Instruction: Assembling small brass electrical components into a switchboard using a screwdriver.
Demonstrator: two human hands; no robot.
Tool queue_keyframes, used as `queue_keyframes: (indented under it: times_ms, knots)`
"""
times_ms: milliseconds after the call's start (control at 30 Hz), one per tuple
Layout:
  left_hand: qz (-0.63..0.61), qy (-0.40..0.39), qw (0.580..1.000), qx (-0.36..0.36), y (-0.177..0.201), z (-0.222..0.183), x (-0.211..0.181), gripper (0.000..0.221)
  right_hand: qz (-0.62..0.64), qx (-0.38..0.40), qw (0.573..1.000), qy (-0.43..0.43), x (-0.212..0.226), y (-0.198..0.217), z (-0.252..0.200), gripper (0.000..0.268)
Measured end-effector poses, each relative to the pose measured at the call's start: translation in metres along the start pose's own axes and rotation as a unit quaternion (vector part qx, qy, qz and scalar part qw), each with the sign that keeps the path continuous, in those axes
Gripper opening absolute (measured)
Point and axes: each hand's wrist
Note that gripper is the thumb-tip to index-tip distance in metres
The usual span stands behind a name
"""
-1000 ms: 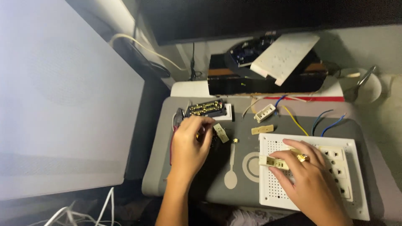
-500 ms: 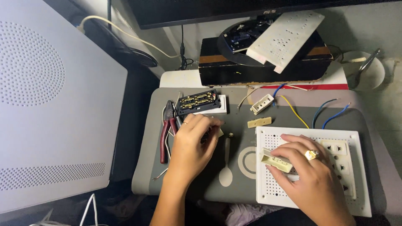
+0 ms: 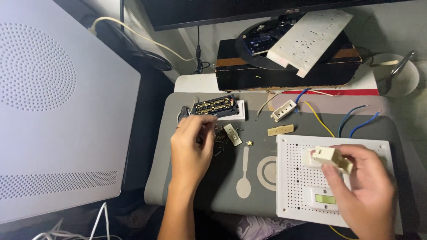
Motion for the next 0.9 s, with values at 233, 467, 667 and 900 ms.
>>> queue_keyframes:
  times_ms: [233,467,667,900]
  knots:
    - [-0.013,0.041,0.999,-0.023,0.005,0.001,-0.001,0.010,-0.265,0.082,0.950,0.141,0.028,-0.004,0.014,0.019]
    - [-0.014,0.025,0.998,0.048,0.001,0.000,-0.001,0.008,-0.300,0.108,0.930,0.182,0.026,-0.011,0.014,0.017]
    - [-0.008,-0.014,0.994,0.110,-0.017,-0.004,-0.008,0.005,-0.333,0.102,0.917,0.194,0.019,-0.012,0.013,0.021]
    - [0.031,-0.023,0.977,0.209,-0.048,-0.018,-0.025,0.017,-0.366,0.102,0.899,0.215,0.021,-0.014,0.015,0.021]
Point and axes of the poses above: each hand's wrist, its own z-axis towards the middle knuckle, its own y-axis out of the back of the hand, x = y × z, and after that the axes turned 8 degrees about x, right-handed
